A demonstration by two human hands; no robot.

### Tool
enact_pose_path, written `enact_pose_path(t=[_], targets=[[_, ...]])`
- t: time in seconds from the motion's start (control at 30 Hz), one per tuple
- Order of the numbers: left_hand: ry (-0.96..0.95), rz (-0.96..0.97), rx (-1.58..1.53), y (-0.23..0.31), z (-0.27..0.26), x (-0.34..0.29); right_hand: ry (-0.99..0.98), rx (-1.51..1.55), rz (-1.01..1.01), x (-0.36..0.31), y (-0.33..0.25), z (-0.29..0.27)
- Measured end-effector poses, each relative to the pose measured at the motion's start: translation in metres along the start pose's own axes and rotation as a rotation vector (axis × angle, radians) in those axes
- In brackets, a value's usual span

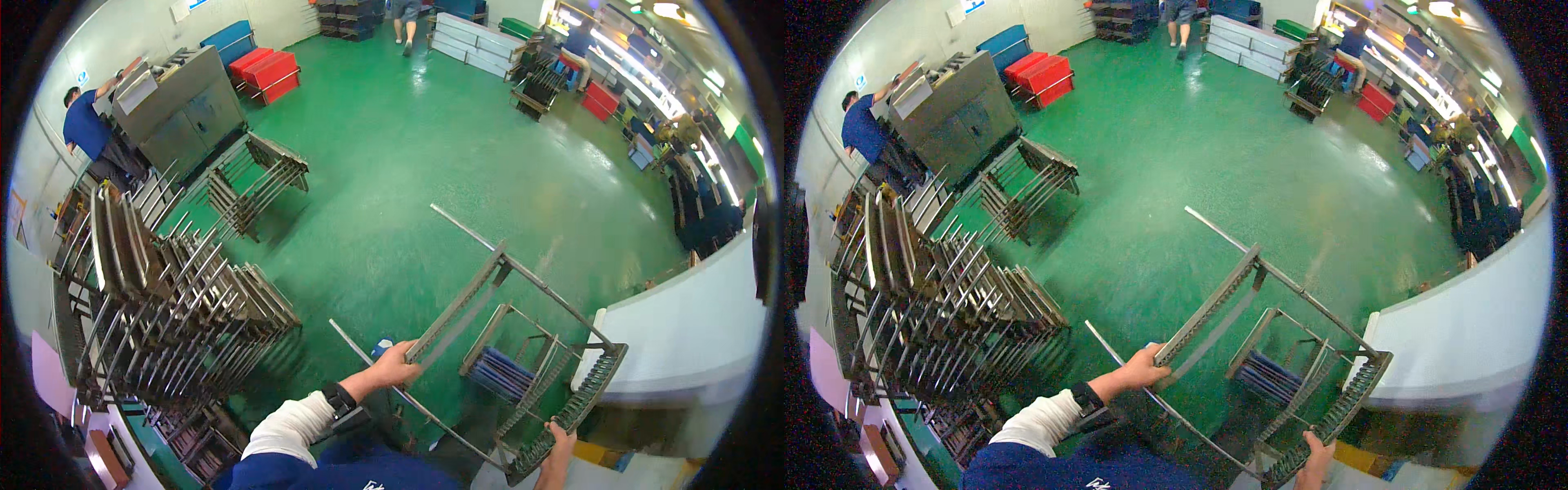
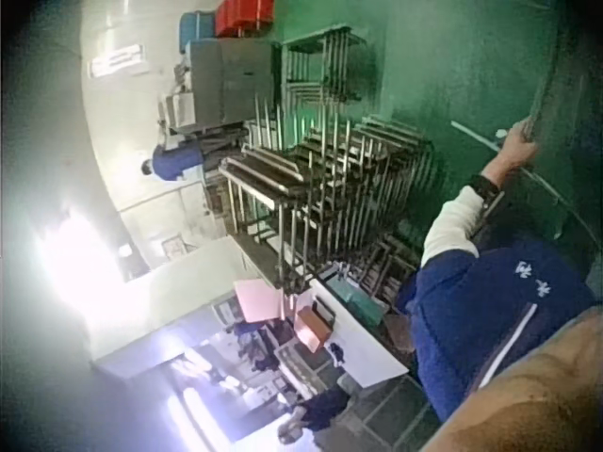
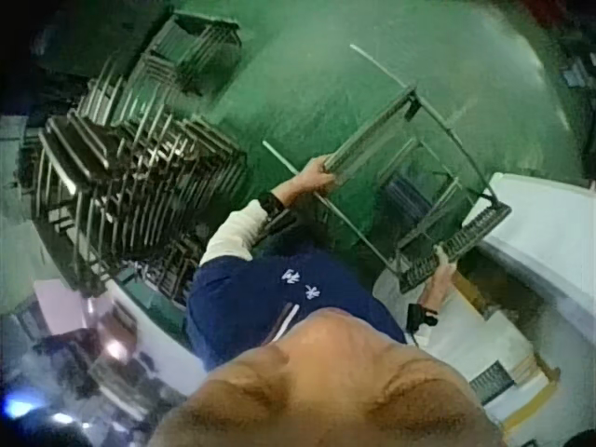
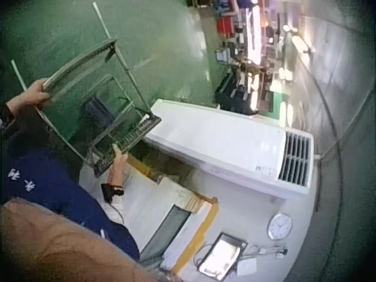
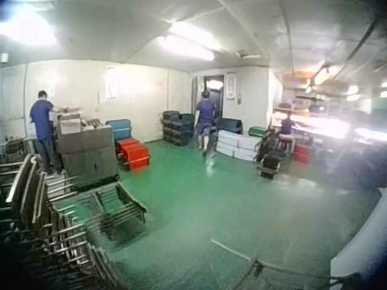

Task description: The recorder is loading red plates into a processing machine and organizing metal racks in a manufacturing facility.

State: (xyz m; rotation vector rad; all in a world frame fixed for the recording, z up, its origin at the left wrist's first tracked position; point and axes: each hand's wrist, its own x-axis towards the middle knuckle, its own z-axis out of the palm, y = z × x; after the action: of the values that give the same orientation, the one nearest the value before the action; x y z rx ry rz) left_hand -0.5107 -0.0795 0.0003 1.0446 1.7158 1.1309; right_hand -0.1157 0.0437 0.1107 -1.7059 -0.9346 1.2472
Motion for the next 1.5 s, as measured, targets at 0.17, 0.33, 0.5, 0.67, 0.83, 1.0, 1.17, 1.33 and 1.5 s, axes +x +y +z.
enact_pose_path(t=[0.17,0.33,0.5,0.67,0.83,1.0,1.17,1.33,1.5], targets=[[-0.055,-0.282,-0.112,-0.019,-0.026,0.037,-0.089,-0.084,0.141,0.033,-0.035,0.064],[-0.059,-0.369,-0.273,-0.030,-0.059,0.054,-0.101,-0.229,0.219,0.039,-0.069,0.117],[-0.075,-0.466,-0.254,-0.021,-0.108,0.071,-0.175,-0.305,0.170,0.040,-0.099,0.169],[-0.007,-0.433,-0.345,0.002,-0.159,0.099,-0.142,-0.292,0.124,0.036,-0.139,0.240],[0.130,-0.350,-0.291,0.006,-0.208,0.123,-0.384,-0.230,0.047,0.074,-0.149,0.287],[0.200,-0.384,-0.306,0.031,-0.260,0.148,-0.392,-0.232,-0.006,0.074,-0.187,0.371],[0.325,-0.320,-0.320,0.014,-0.284,0.185,-0.494,-0.267,-0.018,0.089,-0.217,0.453],[0.385,-0.365,-0.313,0.005,-0.326,0.248,-0.688,-0.177,-0.070,0.146,-0.217,0.554],[0.508,-0.366,-0.261,0.011,-0.397,0.297,-0.765,-0.299,-0.065,0.176,-0.244,0.677]])
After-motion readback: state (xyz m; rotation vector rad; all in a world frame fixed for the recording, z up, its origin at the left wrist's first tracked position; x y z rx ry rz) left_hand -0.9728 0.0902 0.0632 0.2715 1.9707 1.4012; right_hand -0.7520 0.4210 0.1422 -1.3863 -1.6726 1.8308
